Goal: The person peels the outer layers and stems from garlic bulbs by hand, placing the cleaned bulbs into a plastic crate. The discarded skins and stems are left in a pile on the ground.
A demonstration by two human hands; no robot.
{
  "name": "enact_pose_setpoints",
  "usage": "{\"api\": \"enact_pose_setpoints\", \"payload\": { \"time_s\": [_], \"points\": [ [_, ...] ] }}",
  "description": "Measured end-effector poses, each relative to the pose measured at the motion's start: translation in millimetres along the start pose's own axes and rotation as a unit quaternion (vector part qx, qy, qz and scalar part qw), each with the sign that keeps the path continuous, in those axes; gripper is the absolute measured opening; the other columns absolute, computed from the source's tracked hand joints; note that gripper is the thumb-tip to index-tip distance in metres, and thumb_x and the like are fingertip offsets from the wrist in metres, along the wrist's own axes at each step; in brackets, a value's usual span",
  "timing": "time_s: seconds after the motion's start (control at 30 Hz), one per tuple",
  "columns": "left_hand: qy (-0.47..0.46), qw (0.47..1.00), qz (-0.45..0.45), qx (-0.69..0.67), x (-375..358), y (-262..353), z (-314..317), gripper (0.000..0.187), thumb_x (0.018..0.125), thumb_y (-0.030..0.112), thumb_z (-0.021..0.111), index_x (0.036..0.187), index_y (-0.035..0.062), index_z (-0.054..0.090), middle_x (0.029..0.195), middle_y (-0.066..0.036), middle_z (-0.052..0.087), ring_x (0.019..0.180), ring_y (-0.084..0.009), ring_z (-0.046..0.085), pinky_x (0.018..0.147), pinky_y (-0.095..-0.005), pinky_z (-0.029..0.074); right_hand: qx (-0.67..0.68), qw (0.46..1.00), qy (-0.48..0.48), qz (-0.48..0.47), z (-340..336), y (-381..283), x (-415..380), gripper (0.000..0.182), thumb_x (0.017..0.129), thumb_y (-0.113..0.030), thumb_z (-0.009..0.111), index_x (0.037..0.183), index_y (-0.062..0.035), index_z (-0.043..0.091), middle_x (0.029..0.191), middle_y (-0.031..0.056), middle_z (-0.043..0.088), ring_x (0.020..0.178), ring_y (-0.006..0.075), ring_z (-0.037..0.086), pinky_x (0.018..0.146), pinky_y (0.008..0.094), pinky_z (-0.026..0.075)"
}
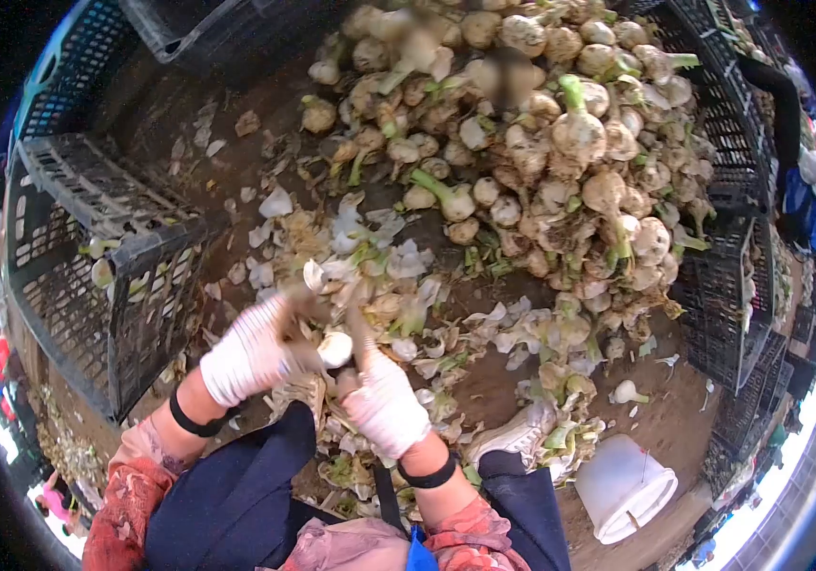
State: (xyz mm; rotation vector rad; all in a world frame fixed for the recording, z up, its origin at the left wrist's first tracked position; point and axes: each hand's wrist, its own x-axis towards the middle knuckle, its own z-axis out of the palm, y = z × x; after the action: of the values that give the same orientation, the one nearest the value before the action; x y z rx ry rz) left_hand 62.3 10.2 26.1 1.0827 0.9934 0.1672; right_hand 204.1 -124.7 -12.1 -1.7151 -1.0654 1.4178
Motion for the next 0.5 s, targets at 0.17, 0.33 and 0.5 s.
{"api": "enact_pose_setpoints", "payload": {
  "time_s": [0.17,0.33,0.5],
  "points": [
    [-0.011,0.995,0.019,0.096,8.0,-11.8,-1.7,0.073,0.081,0.005,0.077,0.147,0.0059,0.045,0.116,-0.010,0.065,0.100,-0.0144,0.061,0.088,-0.0291,0.052,-0.031,0.999,0.010,-0.011,-8.2,-8.7,6.2,0.080,0.084,0.004,0.050,0.158,-0.0091,0.024,0.099,0.0191,0.062,0.075,0.0303,0.061,0.071,0.0360,0.052],
    [0.126,0.950,0.284,-0.044,25.5,125.3,-47.4,0.047,0.104,0.042,0.050,0.115,-0.0021,0.061,0.112,-0.018,0.067,0.097,-0.0247,0.069,0.086,-0.0349,0.059,-0.105,0.958,0.266,-0.026,-61.9,23.0,49.1,0.040,0.093,-0.001,0.055,0.134,-0.0025,0.056,0.107,0.0134,0.063,0.086,0.0186,0.063,0.075,0.0296,0.053],
    [0.177,0.933,0.290,-0.117,36.1,109.8,-48.2,0.047,0.099,0.039,0.061,0.128,0.0018,0.060,0.113,-0.013,0.070,0.093,-0.0214,0.070,0.079,-0.0329,0.058,-0.528,0.841,0.081,0.084,-116.0,69.1,137.8,0.044,0.078,-0.008,0.064,0.122,-0.0119,0.066,0.128,0.0251,0.060,0.111,0.0428,0.061,0.093,0.0477,0.052]
  ]
}}
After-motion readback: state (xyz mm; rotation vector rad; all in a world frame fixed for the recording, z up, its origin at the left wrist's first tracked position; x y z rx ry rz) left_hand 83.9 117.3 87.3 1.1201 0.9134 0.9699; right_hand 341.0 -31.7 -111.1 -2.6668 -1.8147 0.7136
